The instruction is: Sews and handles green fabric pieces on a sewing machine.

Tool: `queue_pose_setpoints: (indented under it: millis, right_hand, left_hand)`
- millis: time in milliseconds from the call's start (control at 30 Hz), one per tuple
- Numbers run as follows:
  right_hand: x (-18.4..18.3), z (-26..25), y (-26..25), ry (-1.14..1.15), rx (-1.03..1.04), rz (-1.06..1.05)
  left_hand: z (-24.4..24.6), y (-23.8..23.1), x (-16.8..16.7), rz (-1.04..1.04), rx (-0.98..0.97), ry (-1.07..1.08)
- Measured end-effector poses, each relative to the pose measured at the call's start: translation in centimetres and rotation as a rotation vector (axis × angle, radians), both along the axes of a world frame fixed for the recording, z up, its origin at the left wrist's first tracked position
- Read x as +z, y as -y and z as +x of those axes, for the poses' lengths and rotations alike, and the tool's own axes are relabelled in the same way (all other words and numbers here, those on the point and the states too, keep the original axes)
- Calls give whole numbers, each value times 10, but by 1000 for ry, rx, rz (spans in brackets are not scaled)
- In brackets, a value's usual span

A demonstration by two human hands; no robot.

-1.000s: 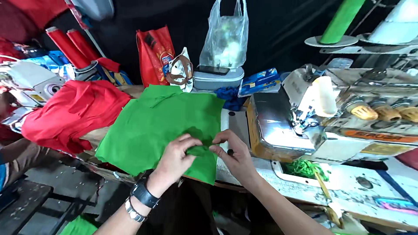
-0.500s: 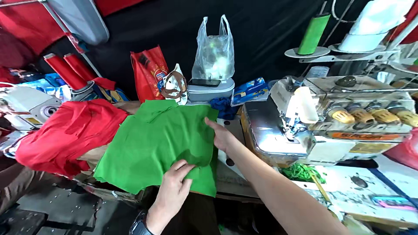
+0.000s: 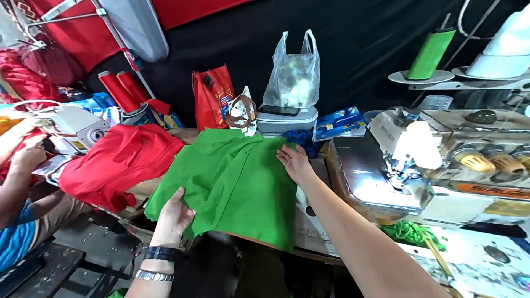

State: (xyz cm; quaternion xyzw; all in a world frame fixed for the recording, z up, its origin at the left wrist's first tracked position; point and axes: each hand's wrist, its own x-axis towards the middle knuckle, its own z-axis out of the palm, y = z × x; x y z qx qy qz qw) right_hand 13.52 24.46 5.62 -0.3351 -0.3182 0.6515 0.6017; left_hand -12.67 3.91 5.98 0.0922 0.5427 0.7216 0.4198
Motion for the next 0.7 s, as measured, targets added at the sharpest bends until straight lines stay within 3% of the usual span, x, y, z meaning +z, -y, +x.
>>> queue_pose_setpoints:
  millis: [133,233,300,400,533,700]
  right_hand:
    - [4,-5,23,512,-91,252]
    - [9,-9,46,813,-34,518]
    - [9,-12,64,867,34,584]
    - [3,-4,87,787,136,509]
    - [-4,15,102,795,278,410]
    - [6,12,100,1011,244,511]
  left_hand:
    - [12,3,9,66,-18,-124]
    - [42,21,28,68,-187,-557]
    - [77,33,42,31,-340,-871]
    - [111,31,26,236,-577,-1201]
    - [136,23,-10,298,-589,-1374]
    - [172,29,-35,272,-519,-1660]
